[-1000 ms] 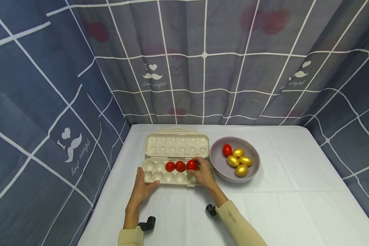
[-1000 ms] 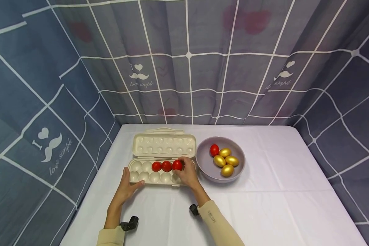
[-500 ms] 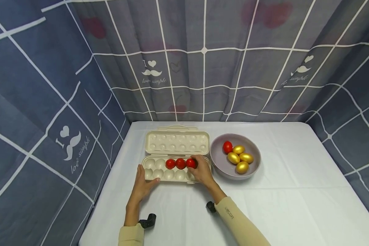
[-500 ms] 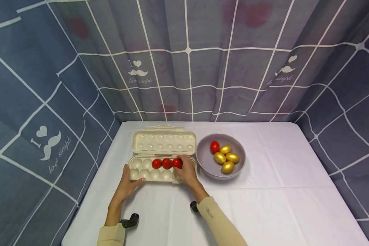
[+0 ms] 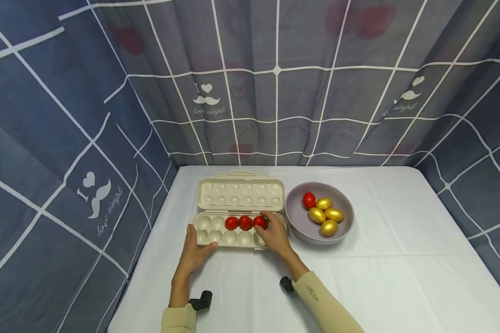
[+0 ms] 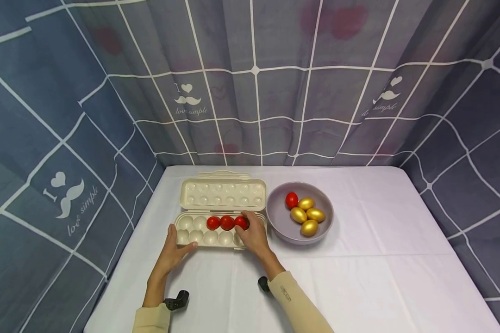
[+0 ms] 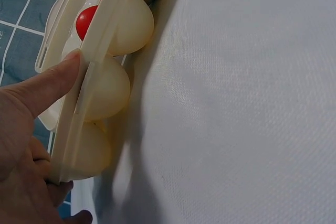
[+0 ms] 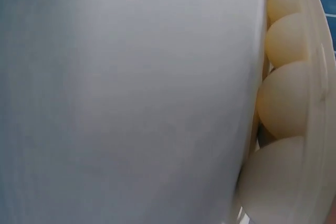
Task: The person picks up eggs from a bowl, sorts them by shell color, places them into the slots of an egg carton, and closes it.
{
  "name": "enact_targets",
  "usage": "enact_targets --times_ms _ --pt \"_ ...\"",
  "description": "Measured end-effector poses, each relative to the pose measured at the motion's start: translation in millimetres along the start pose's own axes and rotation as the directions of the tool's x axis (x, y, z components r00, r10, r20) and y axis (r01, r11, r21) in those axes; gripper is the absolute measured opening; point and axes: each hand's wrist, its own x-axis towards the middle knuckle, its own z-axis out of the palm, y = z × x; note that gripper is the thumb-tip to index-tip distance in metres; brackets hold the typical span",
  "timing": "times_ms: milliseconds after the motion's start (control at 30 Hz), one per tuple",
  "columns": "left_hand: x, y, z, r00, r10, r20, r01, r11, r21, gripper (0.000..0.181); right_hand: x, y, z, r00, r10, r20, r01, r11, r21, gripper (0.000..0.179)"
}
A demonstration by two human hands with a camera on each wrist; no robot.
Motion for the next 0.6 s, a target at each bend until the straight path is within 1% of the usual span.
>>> enact_targets --times_ms 133,233,367,467,600 --pt "-0.9 -0.7 0.2 1.0 0.004 0.0 -0.004 1.0 -0.003 0.113 -3.1 -2 -5 1.0 -0.005 -0.007 0.005 1.0 0.004 0.05" --pt "-2.0 -0.5 1.0 1.0 0.011 -0.001 -0.011 1.0 -0.001 0.114 -5.9 -4 -13 1.0 0.012 0.009 -0.012 1.0 0.015 0.055" --pt "-2.2 -0.8 0.4 1.0 -0.002 -0.003 0.002 1.0 0.014 0.113 -5.0 -10 -27 0.999 0.033 0.033 -0.037 0.993 0.114 0.06" --pt "-1.2 -1.6 0.1 1.0 -0.009 -0.004 0.009 1.0 0.025 0.113 0.2 -16 -40 0.999 0.033 0.036 -0.04 0.974 0.225 0.06" --pt "-1.0 -2.4 0.4 1.0 -0.01 -0.002 0.01 1.0 0.02 0.112 7.9 -22 -60 0.999 0.036 0.036 -0.046 0.945 0.324 0.06"
